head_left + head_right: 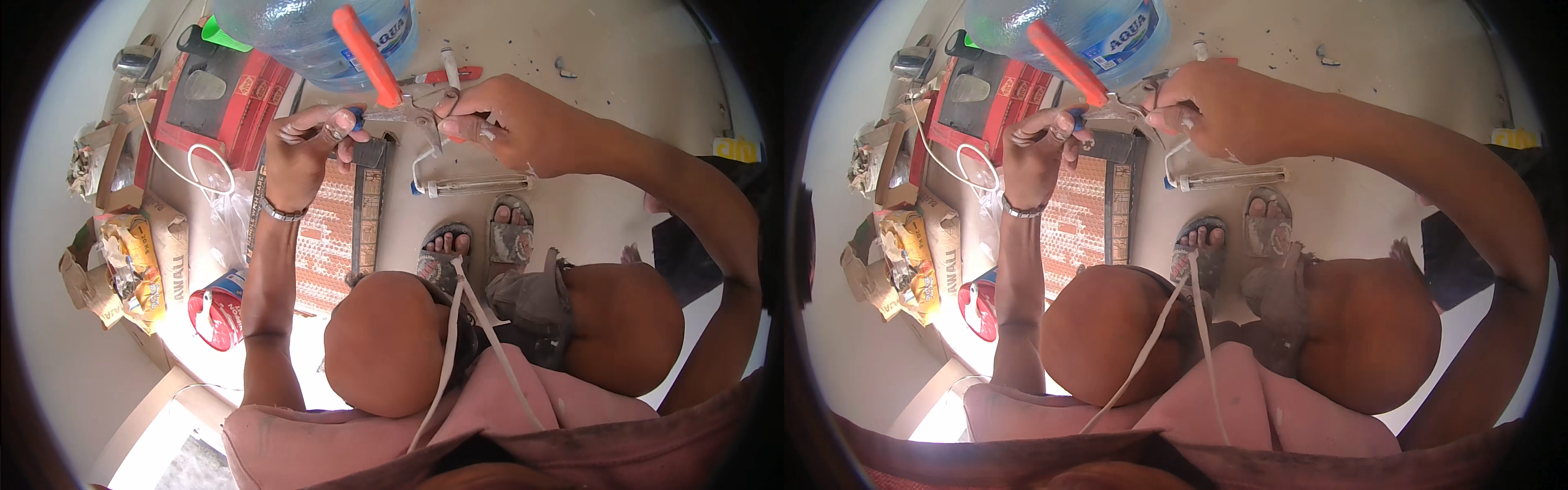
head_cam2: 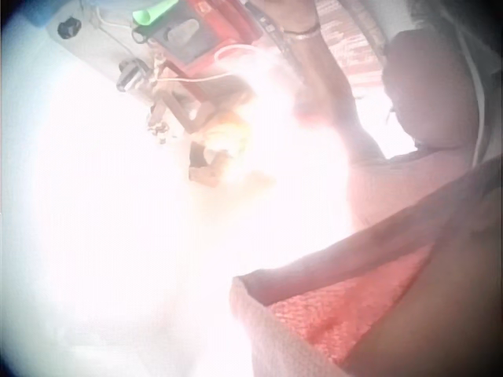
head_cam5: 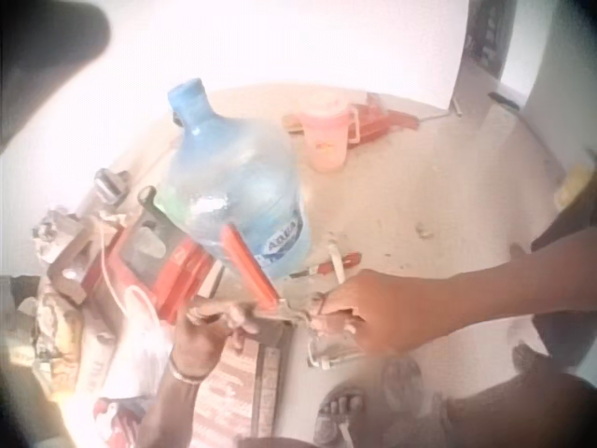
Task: The person uses pliers to cut and strip a blue plastic cap from a white electrical component. They then insert the cap into the component and continue adjusting it with their hands.
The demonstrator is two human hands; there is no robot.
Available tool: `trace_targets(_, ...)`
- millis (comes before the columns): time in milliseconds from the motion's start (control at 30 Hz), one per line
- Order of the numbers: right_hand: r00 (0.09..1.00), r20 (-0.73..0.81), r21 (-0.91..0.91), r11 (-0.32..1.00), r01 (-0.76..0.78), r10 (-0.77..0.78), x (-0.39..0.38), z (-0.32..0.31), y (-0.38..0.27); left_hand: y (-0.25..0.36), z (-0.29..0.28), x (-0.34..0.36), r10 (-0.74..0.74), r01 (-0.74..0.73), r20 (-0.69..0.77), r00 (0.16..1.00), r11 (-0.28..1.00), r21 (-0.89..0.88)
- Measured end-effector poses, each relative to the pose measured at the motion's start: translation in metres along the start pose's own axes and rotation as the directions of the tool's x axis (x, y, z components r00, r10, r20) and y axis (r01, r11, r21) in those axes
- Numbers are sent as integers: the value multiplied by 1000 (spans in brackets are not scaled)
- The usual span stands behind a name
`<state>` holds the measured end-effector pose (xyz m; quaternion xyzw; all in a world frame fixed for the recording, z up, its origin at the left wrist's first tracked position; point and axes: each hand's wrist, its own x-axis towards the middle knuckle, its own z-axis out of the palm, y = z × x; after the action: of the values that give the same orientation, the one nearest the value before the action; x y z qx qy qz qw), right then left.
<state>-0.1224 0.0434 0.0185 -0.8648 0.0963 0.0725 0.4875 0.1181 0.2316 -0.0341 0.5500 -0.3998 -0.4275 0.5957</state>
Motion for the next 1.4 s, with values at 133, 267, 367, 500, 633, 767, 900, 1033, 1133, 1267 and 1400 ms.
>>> trace_targets(133,913,384,685,621,-380,135,10,12,6,33,-8,-16,175,-206,115,978,904,375)
trace_targets(267,965,254,677,700,-225,64,35,34,11,41,-22,-21,73,-66,-10,997,950,305)
trace_targets(367,814,-333,-136,879,458,-476,64,52,50,28,-50,-14,-253,254,23,967,966,-56)
trace_targets(500,708,-241,-658,648,383,-664,74,53,53,41,-61,-18,-607,588,-90,790,791,-168)
trace_targets(633,694,-268,-667,648,368,-669,81,51,69,33,-49,3,-482,507,-174,859,846,161)
trace_targets(767,967,239,641,762,-94,-82,90,54,81,26,-30,9,-229,285,-179,957,853,436)
trace_targets(900,888,456,801,461,-382,-56,77,57,76,21,-30,3,-29,34,-17,999,882,470)
trace_targets(1033,993,72,544,838,41,-95,81,67,72,26,-28,8,-302,381,-244,922,825,417)
trace_targets(1133,749,-288,-546,745,383,-596,88,80,78,9,-67,-7,-497,495,-26,868,868,-45)
trace_targets(1267,800,-280,-483,798,360,-530,93,85,73,0,-73,-10,-619,603,22,785,756,-256)
trace_targets(1400,985,-98,221,962,162,-143,101,96,69,-8,-62,-10,-376,419,-196,906,863,281)
